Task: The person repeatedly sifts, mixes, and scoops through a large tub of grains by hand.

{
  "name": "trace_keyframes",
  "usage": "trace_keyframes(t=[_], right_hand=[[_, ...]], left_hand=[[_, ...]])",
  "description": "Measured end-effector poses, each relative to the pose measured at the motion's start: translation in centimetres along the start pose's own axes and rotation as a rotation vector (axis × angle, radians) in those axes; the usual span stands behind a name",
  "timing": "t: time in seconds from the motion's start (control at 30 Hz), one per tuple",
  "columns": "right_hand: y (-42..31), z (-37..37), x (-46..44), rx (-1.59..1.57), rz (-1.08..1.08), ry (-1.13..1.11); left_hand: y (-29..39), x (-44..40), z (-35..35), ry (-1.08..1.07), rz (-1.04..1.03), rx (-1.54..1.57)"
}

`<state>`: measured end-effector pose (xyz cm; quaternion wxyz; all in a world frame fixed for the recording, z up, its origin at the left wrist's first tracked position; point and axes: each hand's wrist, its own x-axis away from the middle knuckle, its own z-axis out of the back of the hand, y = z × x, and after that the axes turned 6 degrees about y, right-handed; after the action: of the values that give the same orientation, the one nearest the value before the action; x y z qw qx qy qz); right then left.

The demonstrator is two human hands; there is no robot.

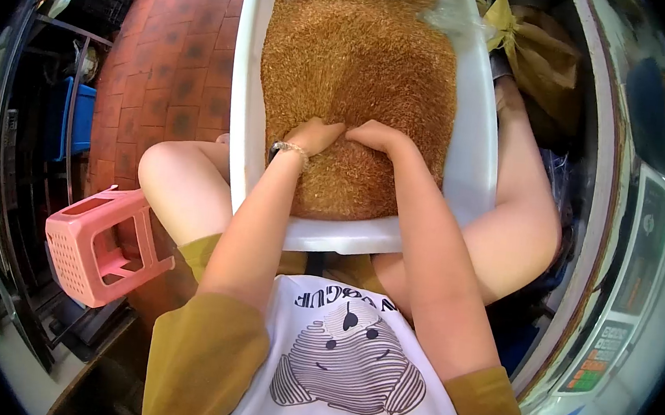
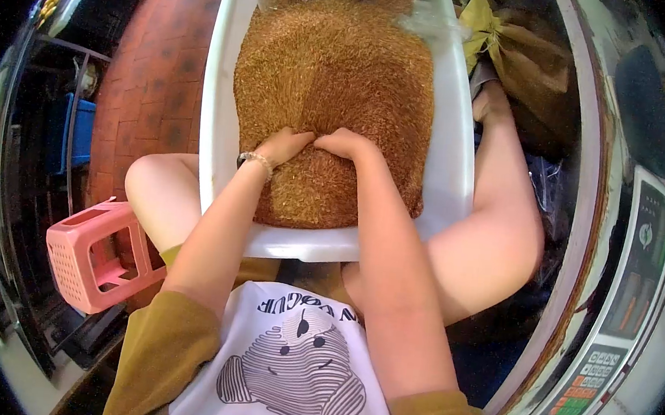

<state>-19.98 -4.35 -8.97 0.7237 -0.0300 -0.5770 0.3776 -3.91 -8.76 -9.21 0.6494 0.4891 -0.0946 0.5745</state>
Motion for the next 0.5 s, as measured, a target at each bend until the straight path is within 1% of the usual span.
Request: trace_keyframes(t=[0.07, 0.17, 0.2, 0.27, 0.37, 0.43, 0.47, 0.5], right_hand=[[0.7, -1.0, 0.6, -0.031, -0.017, 0.007], [0.6, -1.4, 2.1, -0.116, 0.020, -0.036], [0.3, -1.4, 2.8, -0.141, 0.023, -0.050], [0.6, -1.9, 3.2, -0.309, -0.023, -0.059], [2.4, -2.4, 1.5, -0.557, -0.086, -0.097], [3.9, -2.7, 0.3, -0.696, -0.110, -0.096], [3.3, -2.6, 1.5, -0.754, -0.115, -0.078], [3.0, -2.5, 2.1, -0.812, -0.119, -0.058]], left_hand=[[-0.7, 0.2, -0.7, -0.037, -0.022, 0.027], [-1.6, 0.0, -0.8, -0.198, -0.069, 0.107], [-1.5, 0.4, -0.7, -0.168, -0.093, 0.152], [-1.4, 1.4, -0.5, -0.114, -0.139, 0.241], [-2.0, 0.3, -0.6, -0.158, -0.169, 0.290], [-3.0, -0.1, -0.7, -0.178, 0.032, 0.460], [-3.3, -0.2, -0.8, -0.187, 0.133, 0.544], [-2.7, 0.6, -0.3, -0.204, 0.120, 0.646]])
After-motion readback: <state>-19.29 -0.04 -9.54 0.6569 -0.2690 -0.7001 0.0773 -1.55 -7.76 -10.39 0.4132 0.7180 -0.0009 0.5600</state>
